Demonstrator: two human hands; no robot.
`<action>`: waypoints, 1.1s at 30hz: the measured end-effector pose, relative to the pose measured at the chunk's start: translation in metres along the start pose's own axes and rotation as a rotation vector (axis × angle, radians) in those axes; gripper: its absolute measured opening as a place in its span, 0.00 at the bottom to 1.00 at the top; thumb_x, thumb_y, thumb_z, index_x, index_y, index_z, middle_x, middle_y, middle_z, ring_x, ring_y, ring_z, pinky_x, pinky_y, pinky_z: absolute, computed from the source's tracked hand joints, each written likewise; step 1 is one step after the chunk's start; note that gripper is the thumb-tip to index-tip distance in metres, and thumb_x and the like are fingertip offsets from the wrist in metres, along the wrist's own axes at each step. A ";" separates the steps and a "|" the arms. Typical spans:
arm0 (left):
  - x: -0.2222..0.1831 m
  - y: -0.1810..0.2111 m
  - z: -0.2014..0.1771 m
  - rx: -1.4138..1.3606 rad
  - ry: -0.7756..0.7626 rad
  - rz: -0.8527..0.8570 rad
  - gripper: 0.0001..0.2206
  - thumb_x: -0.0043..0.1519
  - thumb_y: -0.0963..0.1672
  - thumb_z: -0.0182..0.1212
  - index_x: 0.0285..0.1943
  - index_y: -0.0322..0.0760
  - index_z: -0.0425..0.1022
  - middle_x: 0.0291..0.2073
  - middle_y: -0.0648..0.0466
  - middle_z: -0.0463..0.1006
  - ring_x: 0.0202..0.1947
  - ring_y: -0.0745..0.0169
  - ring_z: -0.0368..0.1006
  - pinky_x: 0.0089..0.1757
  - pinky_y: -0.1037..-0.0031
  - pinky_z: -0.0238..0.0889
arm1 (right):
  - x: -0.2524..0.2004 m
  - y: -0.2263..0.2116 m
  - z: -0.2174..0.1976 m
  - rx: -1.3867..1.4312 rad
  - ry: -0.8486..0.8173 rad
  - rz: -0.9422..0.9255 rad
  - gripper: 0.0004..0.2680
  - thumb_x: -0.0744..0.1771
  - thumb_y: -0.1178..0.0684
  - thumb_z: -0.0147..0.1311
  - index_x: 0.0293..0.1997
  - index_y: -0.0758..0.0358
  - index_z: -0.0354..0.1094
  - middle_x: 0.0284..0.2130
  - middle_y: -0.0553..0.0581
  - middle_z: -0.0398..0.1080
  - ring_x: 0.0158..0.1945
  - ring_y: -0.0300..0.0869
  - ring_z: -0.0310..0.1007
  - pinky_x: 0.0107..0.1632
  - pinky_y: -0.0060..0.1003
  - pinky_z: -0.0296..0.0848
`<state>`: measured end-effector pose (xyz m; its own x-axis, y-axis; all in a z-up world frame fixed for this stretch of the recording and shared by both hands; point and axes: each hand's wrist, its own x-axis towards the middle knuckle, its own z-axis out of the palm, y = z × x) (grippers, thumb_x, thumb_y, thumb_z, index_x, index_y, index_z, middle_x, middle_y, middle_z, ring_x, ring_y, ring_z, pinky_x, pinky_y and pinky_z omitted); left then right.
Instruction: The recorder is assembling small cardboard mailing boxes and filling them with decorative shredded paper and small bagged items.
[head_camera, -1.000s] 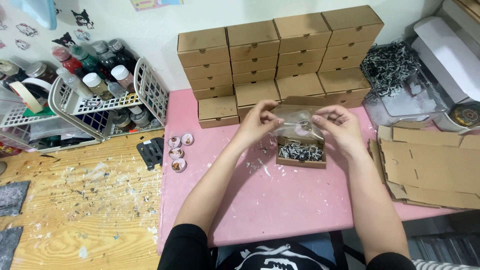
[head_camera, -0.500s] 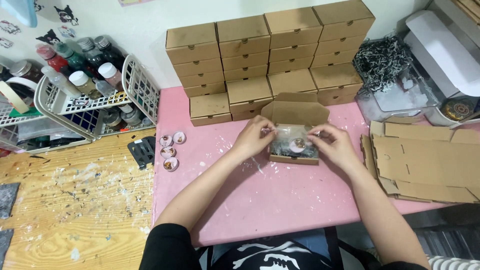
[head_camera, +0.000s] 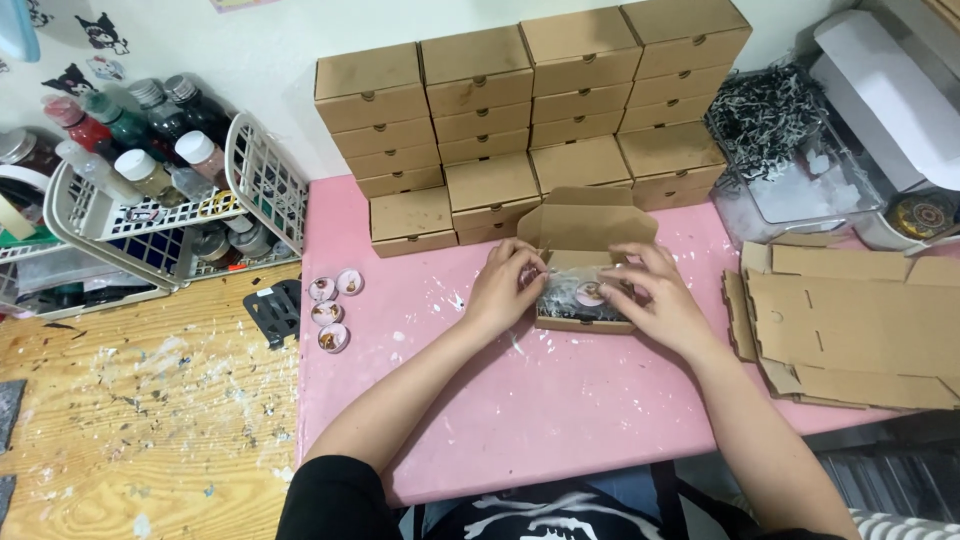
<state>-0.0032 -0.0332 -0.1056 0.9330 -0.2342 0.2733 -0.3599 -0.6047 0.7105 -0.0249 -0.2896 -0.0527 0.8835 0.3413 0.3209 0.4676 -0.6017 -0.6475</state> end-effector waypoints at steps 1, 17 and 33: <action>-0.001 0.001 0.000 0.000 0.001 -0.003 0.07 0.61 0.45 0.65 0.43 0.37 0.77 0.53 0.50 0.72 0.60 0.49 0.67 0.56 0.60 0.65 | 0.000 0.004 0.001 0.001 -0.003 -0.001 0.08 0.64 0.54 0.62 0.45 0.59 0.79 0.53 0.60 0.70 0.58 0.52 0.66 0.46 0.41 0.76; -0.016 -0.010 0.018 -0.139 -0.141 0.084 0.46 0.56 0.51 0.72 0.75 0.29 0.44 0.67 0.32 0.55 0.71 0.33 0.55 0.68 0.53 0.52 | -0.004 0.022 0.005 -0.028 -0.162 -0.283 0.05 0.63 0.52 0.61 0.35 0.56 0.82 0.64 0.61 0.65 0.71 0.59 0.54 0.70 0.53 0.52; -0.019 0.004 0.019 -0.094 -0.160 -0.019 0.56 0.40 0.50 0.85 0.74 0.39 0.45 0.71 0.35 0.51 0.74 0.31 0.48 0.69 0.51 0.45 | -0.011 0.080 0.031 0.194 0.149 0.287 0.09 0.71 0.52 0.50 0.49 0.66 0.73 0.47 0.60 0.73 0.52 0.46 0.72 0.56 0.38 0.68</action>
<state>-0.0224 -0.0453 -0.1202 0.9249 -0.3457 0.1582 -0.3336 -0.5384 0.7738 0.0022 -0.3185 -0.1295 0.9789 0.0616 0.1949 0.1991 -0.5044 -0.8402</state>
